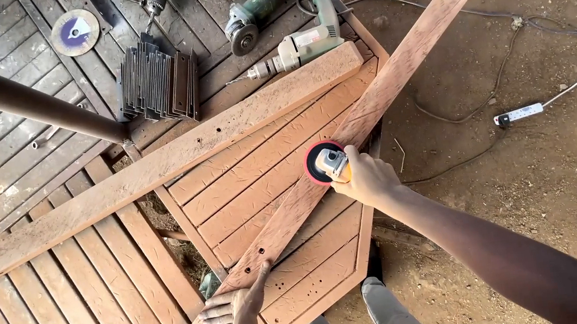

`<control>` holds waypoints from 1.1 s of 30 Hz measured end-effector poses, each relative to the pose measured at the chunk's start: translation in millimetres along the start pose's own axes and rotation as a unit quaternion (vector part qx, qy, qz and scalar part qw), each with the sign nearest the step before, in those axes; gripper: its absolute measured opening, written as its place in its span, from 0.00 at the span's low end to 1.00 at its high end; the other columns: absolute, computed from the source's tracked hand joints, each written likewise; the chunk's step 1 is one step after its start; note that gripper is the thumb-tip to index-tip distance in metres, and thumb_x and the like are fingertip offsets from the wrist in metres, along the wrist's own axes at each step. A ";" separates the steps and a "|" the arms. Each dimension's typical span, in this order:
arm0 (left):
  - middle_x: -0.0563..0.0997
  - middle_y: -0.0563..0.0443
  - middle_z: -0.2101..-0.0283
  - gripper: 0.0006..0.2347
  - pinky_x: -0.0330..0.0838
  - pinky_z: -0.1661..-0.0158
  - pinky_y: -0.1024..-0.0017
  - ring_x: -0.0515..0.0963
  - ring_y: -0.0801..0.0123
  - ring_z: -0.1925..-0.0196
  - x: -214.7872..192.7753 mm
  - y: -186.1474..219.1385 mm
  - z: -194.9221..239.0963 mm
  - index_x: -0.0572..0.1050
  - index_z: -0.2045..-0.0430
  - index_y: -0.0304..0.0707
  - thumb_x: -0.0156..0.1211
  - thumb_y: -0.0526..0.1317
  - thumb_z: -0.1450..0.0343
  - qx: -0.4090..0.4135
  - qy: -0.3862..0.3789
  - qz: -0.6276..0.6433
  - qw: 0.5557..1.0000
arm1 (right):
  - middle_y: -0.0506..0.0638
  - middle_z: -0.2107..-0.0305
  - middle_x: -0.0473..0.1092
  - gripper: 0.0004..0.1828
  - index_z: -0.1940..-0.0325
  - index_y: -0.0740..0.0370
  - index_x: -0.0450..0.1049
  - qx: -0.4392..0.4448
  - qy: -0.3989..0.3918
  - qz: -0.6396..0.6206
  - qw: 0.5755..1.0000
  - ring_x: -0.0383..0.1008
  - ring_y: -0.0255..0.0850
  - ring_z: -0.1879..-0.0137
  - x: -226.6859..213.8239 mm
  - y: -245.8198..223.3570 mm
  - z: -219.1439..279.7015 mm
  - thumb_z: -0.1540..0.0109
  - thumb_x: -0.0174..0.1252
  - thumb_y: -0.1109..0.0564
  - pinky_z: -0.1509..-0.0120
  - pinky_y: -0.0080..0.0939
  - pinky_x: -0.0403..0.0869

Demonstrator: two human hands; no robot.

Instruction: Sanding a wooden plank using a power sander and then removing the sanding disc.

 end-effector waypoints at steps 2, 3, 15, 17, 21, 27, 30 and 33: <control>0.20 0.33 0.24 0.82 0.18 0.28 0.50 0.18 0.47 0.22 -0.4 1.5 5.2 0.22 0.29 0.29 0.57 0.87 0.68 -0.010 -0.046 -0.011 0.999 | 0.62 0.59 0.74 0.36 0.50 0.55 0.56 0.006 0.005 0.012 1.000 0.79 0.63 0.57 -9.9 5.5 -1.9 0.44 0.66 0.32 0.59 0.63 0.78; 0.20 0.33 0.24 0.82 0.18 0.28 0.50 0.18 0.47 0.22 -16.0 5.0 17.8 0.22 0.29 0.29 0.57 0.87 0.68 -0.009 -0.047 -0.011 0.999 | 0.62 0.59 0.74 0.36 0.50 0.55 0.56 0.007 0.006 0.012 1.000 0.79 0.63 0.57 -20.3 19.0 -10.4 0.44 0.66 0.32 0.59 0.63 0.78; 0.63 0.37 0.27 0.57 0.55 0.26 0.59 0.61 0.51 0.24 -16.7 31.8 62.1 0.61 0.31 0.38 0.52 0.80 0.50 0.099 -0.230 0.010 0.968 | 0.60 0.53 0.73 0.43 0.34 0.62 0.56 0.235 0.096 -0.140 0.957 0.77 0.48 0.61 -81.4 85.0 -28.2 0.43 0.70 0.41 0.64 0.43 0.78; 0.12 0.35 0.26 0.81 0.13 0.28 0.51 0.12 0.49 0.23 -21.0 8.7 37.9 0.17 0.31 0.29 0.58 0.86 0.65 -0.018 -0.101 -0.024 0.994 | 0.54 0.59 0.75 0.39 0.38 0.61 0.58 0.149 0.009 -0.113 0.982 0.75 0.41 0.69 -44.9 43.6 -16.2 0.43 0.69 0.41 0.73 0.36 0.75; 0.59 0.41 0.25 0.54 0.51 0.25 0.56 0.58 0.54 0.23 -8.3 38.9 62.7 0.61 0.30 0.41 0.53 0.78 0.48 0.115 -0.277 0.048 0.953 | 0.54 0.58 0.75 0.43 0.39 0.61 0.57 0.086 -0.023 -0.137 0.987 0.78 0.45 0.65 -8.8 -1.4 34.7 0.46 0.68 0.37 0.65 0.40 0.81; 0.66 0.36 0.29 0.58 0.51 0.27 0.57 0.63 0.48 0.25 -2.2 32.2 48.1 0.64 0.32 0.36 0.48 0.83 0.50 0.114 -0.236 -0.034 0.964 | 0.53 0.53 0.71 0.41 0.40 0.60 0.61 0.267 -0.005 -0.503 0.822 0.74 0.43 0.48 3.3 2.1 126.5 0.54 0.73 0.57 0.43 0.44 0.74; 0.15 0.33 0.25 0.79 0.19 0.28 0.45 0.13 0.45 0.23 -11.9 4.4 22.1 0.18 0.31 0.29 0.57 0.87 0.61 0.010 -0.088 -0.046 0.995 | 0.58 0.55 0.70 0.38 0.40 0.59 0.59 0.273 -0.009 -0.635 0.722 0.73 0.49 0.57 16.9 5.4 157.9 0.51 0.66 0.66 0.52 0.55 0.75; 0.15 0.25 0.27 0.76 0.17 0.29 0.42 0.14 0.37 0.24 -20.9 10.8 22.3 0.17 0.30 0.31 0.62 0.83 0.55 0.089 -0.095 -0.063 0.989 | 0.59 0.59 0.71 0.34 0.42 0.58 0.62 0.268 -0.006 -0.677 0.685 0.73 0.52 0.59 30.0 18.3 179.0 0.51 0.64 0.67 0.56 0.59 0.74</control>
Point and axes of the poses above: each hand's wrist, its own z-axis away from the middle knuckle, its own x-axis out of the palm, y = z × x, the point moved 10 cm from there along -z, towards the middle knuckle
